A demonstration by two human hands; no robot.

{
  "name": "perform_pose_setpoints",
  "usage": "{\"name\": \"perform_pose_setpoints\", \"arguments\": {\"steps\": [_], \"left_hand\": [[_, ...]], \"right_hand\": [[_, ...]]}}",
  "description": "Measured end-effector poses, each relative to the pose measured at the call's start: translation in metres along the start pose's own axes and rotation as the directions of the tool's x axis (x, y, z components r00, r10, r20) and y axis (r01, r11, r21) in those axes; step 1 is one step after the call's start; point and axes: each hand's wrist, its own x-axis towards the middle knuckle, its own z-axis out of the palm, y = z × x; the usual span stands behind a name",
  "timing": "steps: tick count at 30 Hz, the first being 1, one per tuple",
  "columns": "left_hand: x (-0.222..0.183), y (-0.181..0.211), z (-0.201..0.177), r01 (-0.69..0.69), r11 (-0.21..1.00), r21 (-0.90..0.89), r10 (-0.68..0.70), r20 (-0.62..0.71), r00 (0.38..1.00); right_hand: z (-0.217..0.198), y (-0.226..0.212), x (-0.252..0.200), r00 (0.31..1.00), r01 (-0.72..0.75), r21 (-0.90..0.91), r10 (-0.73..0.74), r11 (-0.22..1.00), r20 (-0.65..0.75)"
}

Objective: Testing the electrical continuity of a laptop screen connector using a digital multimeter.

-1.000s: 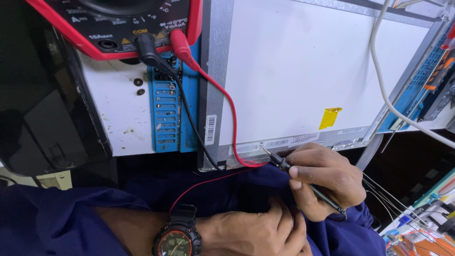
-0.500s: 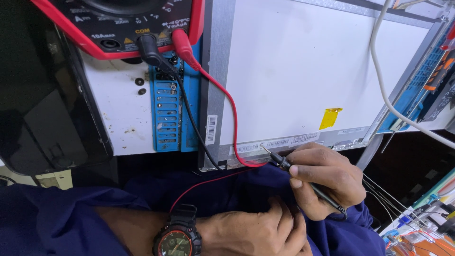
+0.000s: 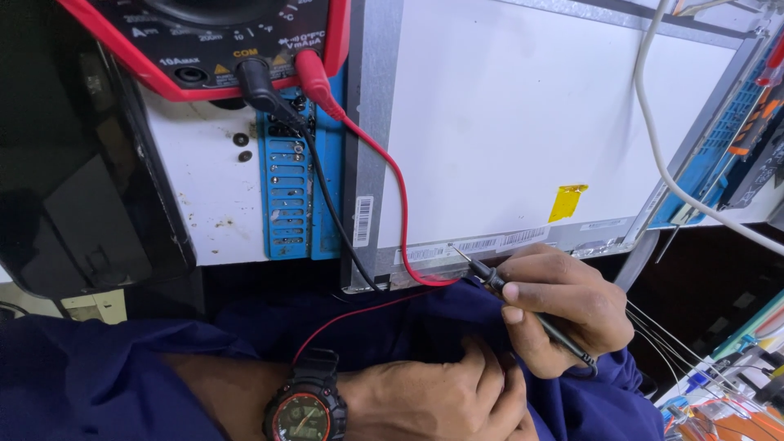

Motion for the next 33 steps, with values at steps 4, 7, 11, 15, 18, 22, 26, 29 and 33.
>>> {"name": "perform_pose_setpoints", "arguments": {"steps": [4,7,11,15,18,22,26,29,33], "left_hand": [[0.000,0.002,0.000,-0.002,1.000,-0.026,0.003,0.010,1.000],[0.000,0.002,0.000,-0.003,0.999,-0.048,0.004,0.017,1.000],[0.001,0.000,-0.003,0.000,1.000,-0.013,0.000,0.012,1.000],[0.001,0.004,-0.001,0.039,0.998,-0.047,-0.040,-0.022,0.999],[0.000,0.006,0.001,0.043,0.997,-0.067,-0.047,-0.060,0.997],[0.001,0.010,0.006,0.056,0.993,-0.105,-0.066,-0.093,0.994],[0.001,0.013,0.011,0.084,0.993,-0.087,-0.098,-0.161,0.982],[0.001,0.014,0.012,0.108,0.991,-0.081,-0.122,-0.204,0.971],[0.001,0.017,0.014,0.106,0.989,-0.106,-0.127,-0.219,0.967]], "right_hand": [[0.006,-0.003,0.005,1.000,0.016,0.000,-0.016,1.000,-0.026],[0.008,-0.004,0.005,0.998,0.005,-0.038,-0.007,0.999,-0.055],[-0.002,0.000,0.001,1.000,-0.023,0.041,0.024,0.999,-0.019],[-0.024,-0.002,0.005,0.976,-0.214,0.288,0.219,0.934,0.014],[-0.039,0.004,0.007,0.994,-0.107,0.151,0.112,0.983,-0.020],[-0.026,-0.003,0.017,0.994,-0.046,0.166,0.062,0.985,-0.090],[-0.020,-0.009,0.010,0.996,-0.083,0.050,0.084,0.995,-0.019],[-0.011,-0.010,0.008,0.997,0.063,-0.061,-0.060,0.996,0.048],[-0.009,-0.006,0.002,0.960,0.275,-0.253,-0.253,0.927,0.119]]}}
